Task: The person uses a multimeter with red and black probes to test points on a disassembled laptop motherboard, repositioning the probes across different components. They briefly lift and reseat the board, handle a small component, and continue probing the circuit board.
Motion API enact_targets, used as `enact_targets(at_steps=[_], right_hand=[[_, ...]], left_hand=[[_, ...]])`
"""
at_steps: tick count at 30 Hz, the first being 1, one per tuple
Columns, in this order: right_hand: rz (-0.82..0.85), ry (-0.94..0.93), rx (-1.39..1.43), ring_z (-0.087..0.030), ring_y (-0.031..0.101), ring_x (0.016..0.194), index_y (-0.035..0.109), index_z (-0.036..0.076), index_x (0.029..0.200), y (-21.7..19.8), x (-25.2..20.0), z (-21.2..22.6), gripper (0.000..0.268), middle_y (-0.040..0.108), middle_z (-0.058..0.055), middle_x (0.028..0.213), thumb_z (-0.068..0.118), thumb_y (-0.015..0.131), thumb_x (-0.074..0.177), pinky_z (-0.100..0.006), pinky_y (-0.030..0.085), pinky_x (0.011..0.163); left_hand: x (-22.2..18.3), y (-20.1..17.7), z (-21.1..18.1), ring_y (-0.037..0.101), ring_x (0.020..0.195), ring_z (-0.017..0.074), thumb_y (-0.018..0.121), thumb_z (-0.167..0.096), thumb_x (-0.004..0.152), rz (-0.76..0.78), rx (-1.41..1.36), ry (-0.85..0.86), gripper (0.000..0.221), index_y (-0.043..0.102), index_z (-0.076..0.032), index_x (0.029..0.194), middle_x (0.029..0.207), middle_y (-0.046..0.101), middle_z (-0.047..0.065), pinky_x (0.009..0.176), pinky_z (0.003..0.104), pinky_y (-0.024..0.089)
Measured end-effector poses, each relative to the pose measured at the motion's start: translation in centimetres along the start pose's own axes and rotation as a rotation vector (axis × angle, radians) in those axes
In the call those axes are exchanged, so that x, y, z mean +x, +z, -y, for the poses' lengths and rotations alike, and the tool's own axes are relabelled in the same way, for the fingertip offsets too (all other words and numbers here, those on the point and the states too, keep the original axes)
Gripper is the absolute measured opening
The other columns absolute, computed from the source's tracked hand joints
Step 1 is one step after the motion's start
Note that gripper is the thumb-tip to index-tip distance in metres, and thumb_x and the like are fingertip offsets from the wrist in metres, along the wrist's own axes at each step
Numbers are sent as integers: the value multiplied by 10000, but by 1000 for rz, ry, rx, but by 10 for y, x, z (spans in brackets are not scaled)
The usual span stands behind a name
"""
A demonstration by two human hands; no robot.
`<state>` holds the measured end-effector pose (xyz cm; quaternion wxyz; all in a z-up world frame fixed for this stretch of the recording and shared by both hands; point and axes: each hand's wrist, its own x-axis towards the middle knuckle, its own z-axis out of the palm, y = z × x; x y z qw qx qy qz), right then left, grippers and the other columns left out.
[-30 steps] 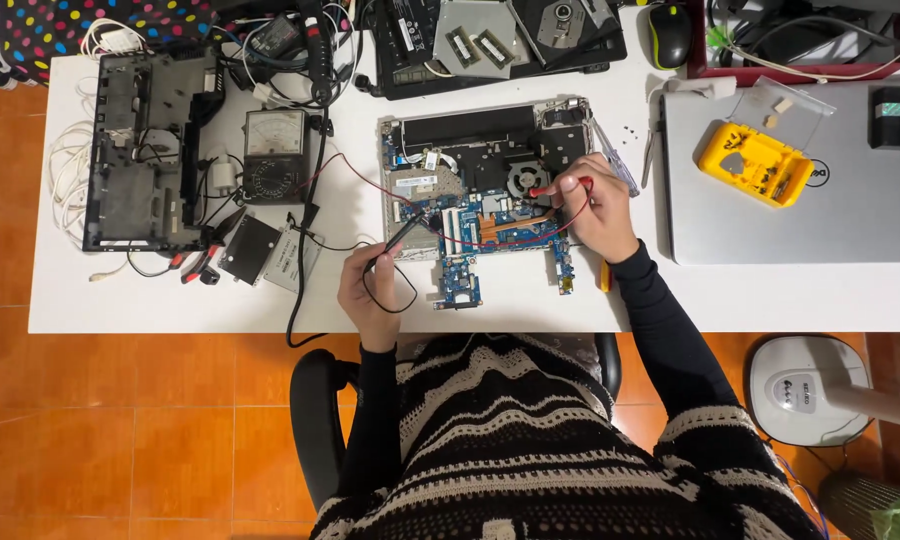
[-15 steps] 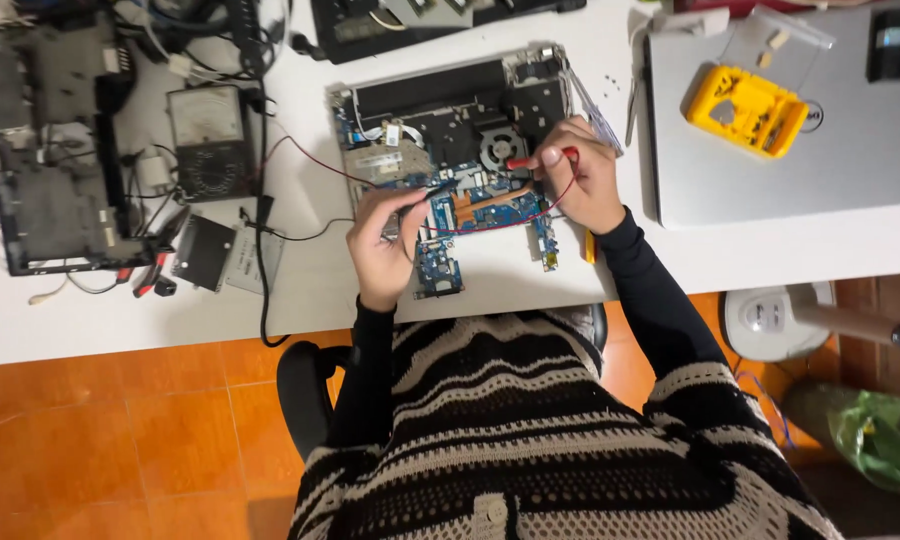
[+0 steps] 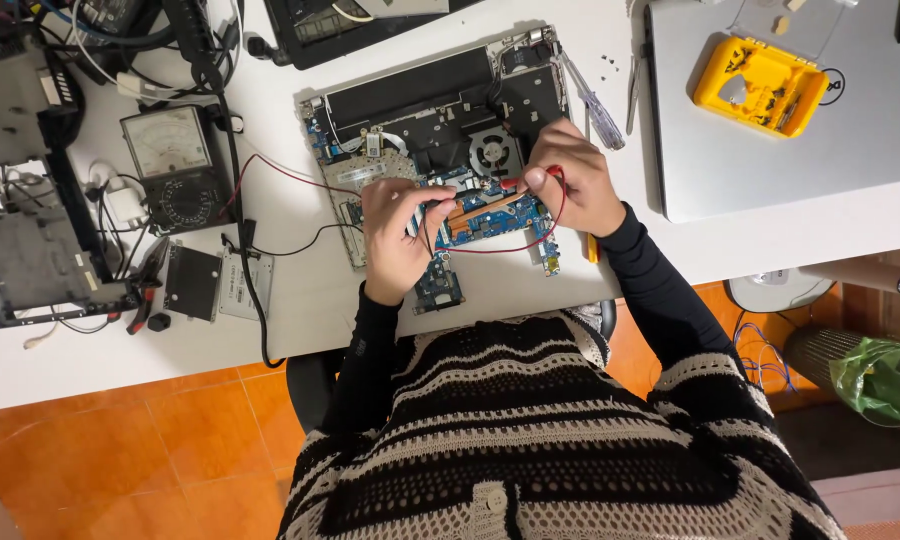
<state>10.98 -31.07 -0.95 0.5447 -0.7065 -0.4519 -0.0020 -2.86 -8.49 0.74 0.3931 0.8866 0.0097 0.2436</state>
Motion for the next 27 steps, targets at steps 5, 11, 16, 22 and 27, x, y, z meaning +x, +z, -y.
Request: enact_targets(at_steps=[5,11,16,22,27], right_hand=[[8,0,5,-244,558,822,674,53,839,-1,3,2,272,634,-55,771,160,596,1076,-385,468,897],[29,-7,6,-237,577,796,661,59,840,2,2,-1,265,649,-48,770,166,602,1075,-394,464,907],[40,-49,-60,-255,564,770,652,45,837,3,1,-2,241,629,-73,762,159,616,1046,-400,458,873],[31,-76,-69,-227,561,732,649,53,803,5,2,-6,243,628,-61,743,164,621,1018,-388,459,836],[34,-74,-72,-217,551,707,659,56,787,6,1,-7,258,637,-49,731,174,622,1012,-381,452,820]], left_hand=[[2,4,4,535,967,214,813,-216,955,25,21,25,140,751,-153,1063,925,652,-23,940,386,417],[3,6,4,514,967,229,820,-244,939,46,19,-39,141,774,-177,1055,897,568,23,891,372,419],[1,11,15,537,955,199,829,-247,922,38,1,47,170,771,-172,1063,901,630,-20,911,387,409],[7,11,6,522,938,226,824,-255,885,-15,-20,36,175,776,-167,1029,889,589,27,857,372,403],[8,8,-1,525,948,241,807,-237,900,-21,-49,-4,154,777,-164,1032,888,595,31,861,370,428]])
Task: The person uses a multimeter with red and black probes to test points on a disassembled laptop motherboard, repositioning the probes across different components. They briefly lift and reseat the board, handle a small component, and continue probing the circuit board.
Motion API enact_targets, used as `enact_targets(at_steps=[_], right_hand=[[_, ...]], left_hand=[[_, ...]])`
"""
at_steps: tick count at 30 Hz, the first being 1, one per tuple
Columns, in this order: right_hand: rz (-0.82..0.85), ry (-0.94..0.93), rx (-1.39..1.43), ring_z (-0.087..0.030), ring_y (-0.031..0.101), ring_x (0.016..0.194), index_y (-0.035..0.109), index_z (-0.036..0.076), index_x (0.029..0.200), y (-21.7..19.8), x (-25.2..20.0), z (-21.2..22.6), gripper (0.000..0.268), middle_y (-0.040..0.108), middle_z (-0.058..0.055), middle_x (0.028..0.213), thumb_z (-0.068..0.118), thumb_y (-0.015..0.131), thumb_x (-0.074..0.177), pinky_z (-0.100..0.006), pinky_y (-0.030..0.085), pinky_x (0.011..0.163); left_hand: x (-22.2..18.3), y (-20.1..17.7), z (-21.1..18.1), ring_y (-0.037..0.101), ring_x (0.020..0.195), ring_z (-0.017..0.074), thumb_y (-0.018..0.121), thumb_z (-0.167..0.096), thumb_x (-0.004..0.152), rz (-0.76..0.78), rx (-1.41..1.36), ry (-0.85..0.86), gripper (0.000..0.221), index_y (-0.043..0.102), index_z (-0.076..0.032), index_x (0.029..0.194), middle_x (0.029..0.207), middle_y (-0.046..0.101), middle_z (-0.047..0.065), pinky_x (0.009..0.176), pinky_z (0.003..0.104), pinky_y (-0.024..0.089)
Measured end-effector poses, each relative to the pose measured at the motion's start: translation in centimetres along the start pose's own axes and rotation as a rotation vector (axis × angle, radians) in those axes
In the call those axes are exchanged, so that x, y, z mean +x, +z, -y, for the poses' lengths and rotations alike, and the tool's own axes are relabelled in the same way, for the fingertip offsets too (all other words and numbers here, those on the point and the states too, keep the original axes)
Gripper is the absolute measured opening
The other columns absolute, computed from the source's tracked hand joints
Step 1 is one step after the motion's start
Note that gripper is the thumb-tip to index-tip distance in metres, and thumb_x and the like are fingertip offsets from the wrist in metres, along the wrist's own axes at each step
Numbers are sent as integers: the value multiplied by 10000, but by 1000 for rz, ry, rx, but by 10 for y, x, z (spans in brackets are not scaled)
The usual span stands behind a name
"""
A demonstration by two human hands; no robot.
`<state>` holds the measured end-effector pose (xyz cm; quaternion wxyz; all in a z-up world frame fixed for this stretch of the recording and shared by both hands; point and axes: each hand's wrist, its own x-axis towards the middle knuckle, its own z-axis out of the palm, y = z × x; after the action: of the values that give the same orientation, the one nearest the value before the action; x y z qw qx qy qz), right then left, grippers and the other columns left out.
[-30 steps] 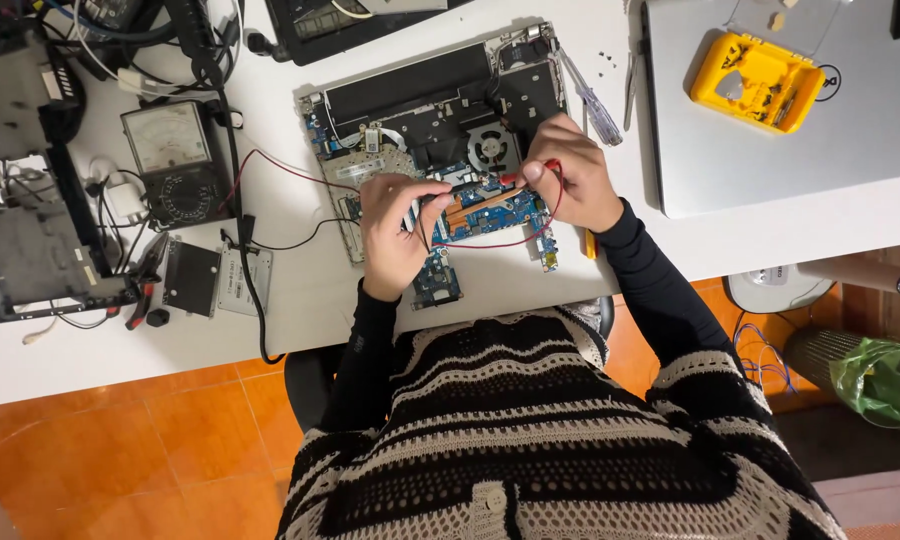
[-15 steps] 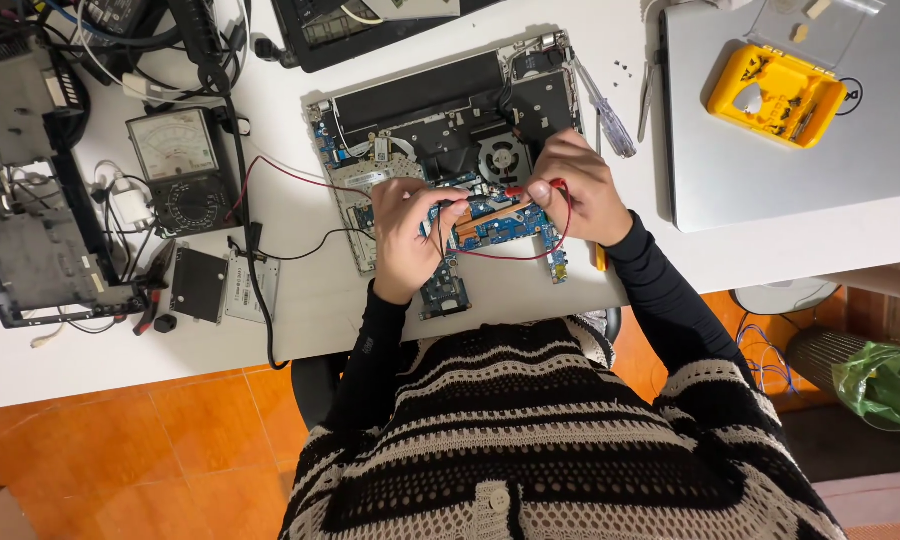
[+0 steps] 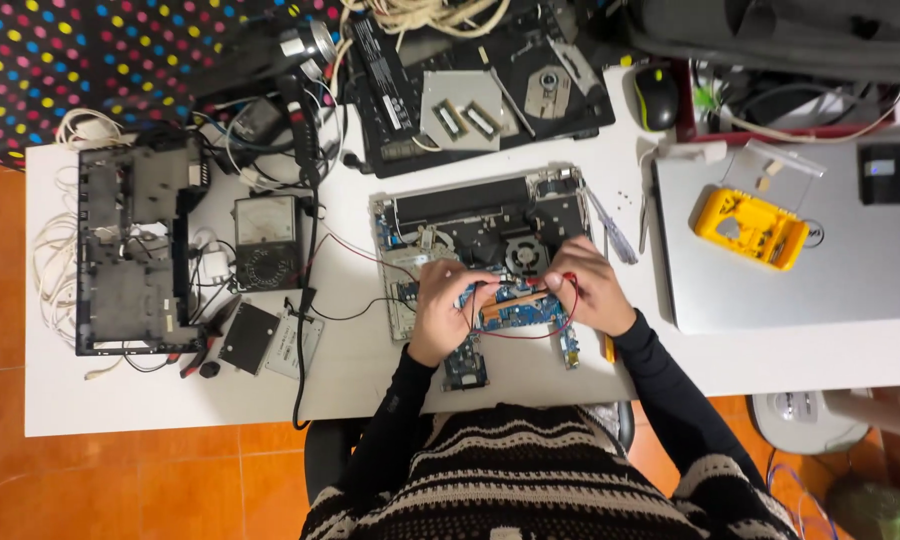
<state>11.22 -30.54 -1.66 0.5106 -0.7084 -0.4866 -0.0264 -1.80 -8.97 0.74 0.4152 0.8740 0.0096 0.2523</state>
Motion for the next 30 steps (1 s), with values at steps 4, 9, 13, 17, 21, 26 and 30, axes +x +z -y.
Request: enact_targets(at_steps=[4,9,13,17,21,26,30], right_hand=[[-7,10,5,-219,547,725,661,54,792,0,0,1,265,628,-50,736,187,615,1017,-372,455,823],[-5,7,-11,-218,556,724,667,46,796,-1,3,5,265,633,-48,735,184,613,1017,-371,452,813],[-13,-1,-27,-228,560,732,668,33,806,0,3,6,265,631,-56,736,185,616,1017,-369,454,808],[-15,6,-38,-232,562,739,665,31,802,1,1,5,269,629,-60,738,187,618,1016,-365,456,800],[-22,8,-40,-230,567,736,657,26,798,1,2,6,269,629,-61,736,180,620,1016,-366,459,796],[-25,12,-42,-236,565,741,656,24,801,1,2,7,260,626,-65,736,171,621,1012,-366,461,792],[-23,2,-50,-234,566,750,662,27,808,0,2,7,256,628,-61,739,172,618,1014,-366,461,798]], left_hand=[[1,1,-2,539,929,230,807,-205,903,7,9,15,129,774,-160,1020,852,624,13,867,371,437],[0,3,-2,543,904,223,824,-198,876,-29,-1,44,145,775,-164,1008,818,601,19,856,368,435],[0,3,1,558,895,218,822,-199,875,-25,23,93,150,764,-158,1008,802,654,6,903,379,423],[-1,4,0,565,897,212,812,-193,889,-19,26,98,145,761,-151,1019,791,681,4,933,378,418],[-2,6,3,573,899,208,807,-191,887,-37,31,111,138,762,-153,1012,798,691,1,946,377,419],[-5,6,3,569,905,213,806,-176,891,-31,21,112,135,763,-154,1017,810,681,3,939,377,426],[-5,7,2,554,914,229,815,-165,875,-37,10,74,152,772,-157,1020,815,646,24,896,373,428]])
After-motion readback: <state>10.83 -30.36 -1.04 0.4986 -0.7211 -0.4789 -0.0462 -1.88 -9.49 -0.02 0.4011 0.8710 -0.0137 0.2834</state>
